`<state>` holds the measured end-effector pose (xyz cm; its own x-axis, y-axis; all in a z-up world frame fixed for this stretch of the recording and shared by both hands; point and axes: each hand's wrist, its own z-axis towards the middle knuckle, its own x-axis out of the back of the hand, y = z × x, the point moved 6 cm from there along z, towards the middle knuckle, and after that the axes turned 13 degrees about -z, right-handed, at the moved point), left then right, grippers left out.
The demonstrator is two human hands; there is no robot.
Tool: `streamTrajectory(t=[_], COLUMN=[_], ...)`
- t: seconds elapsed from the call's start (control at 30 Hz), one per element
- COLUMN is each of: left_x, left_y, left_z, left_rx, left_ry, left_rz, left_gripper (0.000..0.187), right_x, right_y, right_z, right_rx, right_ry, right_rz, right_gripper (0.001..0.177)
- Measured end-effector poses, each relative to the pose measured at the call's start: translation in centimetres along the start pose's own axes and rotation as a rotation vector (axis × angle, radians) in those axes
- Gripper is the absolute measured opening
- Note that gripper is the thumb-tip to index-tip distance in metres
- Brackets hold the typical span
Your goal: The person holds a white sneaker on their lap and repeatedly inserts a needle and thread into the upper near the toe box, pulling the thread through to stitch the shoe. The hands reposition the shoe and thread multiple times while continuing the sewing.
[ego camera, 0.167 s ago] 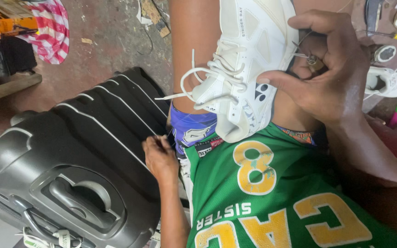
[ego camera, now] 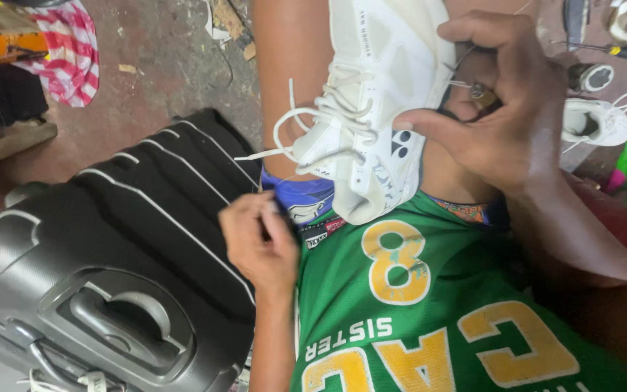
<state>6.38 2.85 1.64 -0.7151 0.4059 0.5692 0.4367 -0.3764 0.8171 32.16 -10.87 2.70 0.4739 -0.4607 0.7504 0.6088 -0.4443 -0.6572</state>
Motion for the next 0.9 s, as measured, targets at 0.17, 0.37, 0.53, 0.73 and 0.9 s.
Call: streamTrajectory(t=[0.17,0.37,0.53,0.73,0.9], left_x=[-7.6,-8.4,-8.4,-8.1,-8.5], left_y=[2.1,1.3,-0.7,-1.8,-3.3], left_z=[0.2,1.7,1.3,0.5,-0.3], left_rx=[-0.090,0.036,0.216,0.263,0.324], left_ry=[-0.526,-0.365,-0.297,-0.171,-0.124], left_rz=[-0.096,-0.410,-0.517,-0.539,-0.576], left_gripper=[0.028,0.017,0.012,0.017,0.014], right_x=[-0.3,-0.2,-0.3,-1.1,1.1], right_y=[-0.3,-0.1,-0.4,0.4,0.4], right_z=[0.2,-0.3,0.5,-0.1,0.0], right_rx=[-0.073,-0.066,-0.060,-0.131,-0.115], right_ry=[-0.025,0.007,-0.024,-0.061,-0.228], right_rz=[0.001,-0.021,0.003,0.145,-0.018], right_gripper=[0.072,0.077,0.075,0.069,0.104])
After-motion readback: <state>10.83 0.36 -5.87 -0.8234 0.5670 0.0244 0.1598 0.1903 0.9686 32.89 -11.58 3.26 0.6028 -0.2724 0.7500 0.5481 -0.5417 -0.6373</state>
